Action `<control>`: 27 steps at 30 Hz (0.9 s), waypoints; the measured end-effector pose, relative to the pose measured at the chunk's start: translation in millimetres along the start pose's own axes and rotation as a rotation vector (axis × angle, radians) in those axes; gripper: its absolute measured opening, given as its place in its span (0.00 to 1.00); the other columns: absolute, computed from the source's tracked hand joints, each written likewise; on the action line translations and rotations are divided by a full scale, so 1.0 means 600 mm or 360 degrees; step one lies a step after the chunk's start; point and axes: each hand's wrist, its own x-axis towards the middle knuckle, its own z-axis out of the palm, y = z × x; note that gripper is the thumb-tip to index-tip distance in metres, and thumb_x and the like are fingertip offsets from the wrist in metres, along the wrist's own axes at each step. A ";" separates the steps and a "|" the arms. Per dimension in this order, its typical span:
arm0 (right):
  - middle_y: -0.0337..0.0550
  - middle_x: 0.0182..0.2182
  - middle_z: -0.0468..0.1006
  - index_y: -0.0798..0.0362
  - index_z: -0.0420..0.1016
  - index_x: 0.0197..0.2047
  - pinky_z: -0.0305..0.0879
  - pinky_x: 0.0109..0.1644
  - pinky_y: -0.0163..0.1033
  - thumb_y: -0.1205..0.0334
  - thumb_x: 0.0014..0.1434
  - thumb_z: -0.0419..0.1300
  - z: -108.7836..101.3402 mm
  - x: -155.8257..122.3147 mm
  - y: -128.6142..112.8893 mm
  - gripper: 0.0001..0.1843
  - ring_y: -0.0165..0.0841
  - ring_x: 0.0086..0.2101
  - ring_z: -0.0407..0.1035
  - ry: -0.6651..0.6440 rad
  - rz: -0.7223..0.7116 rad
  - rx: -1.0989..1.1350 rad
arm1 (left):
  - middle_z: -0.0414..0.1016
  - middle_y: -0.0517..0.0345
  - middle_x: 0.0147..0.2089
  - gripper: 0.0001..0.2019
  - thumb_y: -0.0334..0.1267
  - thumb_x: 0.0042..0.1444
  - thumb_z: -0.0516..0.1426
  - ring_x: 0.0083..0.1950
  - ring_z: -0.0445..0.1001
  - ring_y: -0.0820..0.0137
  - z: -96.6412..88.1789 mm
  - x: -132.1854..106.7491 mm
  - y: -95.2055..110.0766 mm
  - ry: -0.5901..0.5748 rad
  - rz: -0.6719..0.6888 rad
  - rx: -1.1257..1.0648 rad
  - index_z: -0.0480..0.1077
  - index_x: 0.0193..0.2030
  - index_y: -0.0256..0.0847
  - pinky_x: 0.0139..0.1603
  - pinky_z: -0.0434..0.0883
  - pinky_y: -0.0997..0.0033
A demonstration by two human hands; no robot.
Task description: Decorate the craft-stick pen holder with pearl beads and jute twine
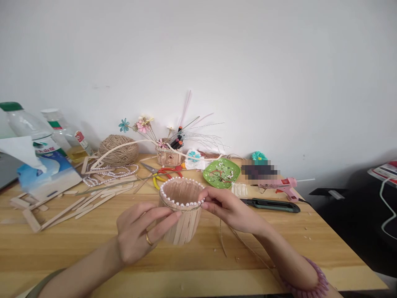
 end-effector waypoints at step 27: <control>0.34 0.25 0.64 0.55 0.67 0.37 0.53 0.30 0.31 0.63 0.64 0.51 -0.013 0.005 -0.038 0.07 0.26 0.26 0.57 -0.0029 -0.0008 -0.0299 | 0.74 0.60 0.30 0.08 0.34 0.60 0.54 0.34 0.71 0.72 -0.027 0.047 -0.018 0.0043 -0.0816 -0.0662 0.75 0.36 0.43 0.32 0.69 0.74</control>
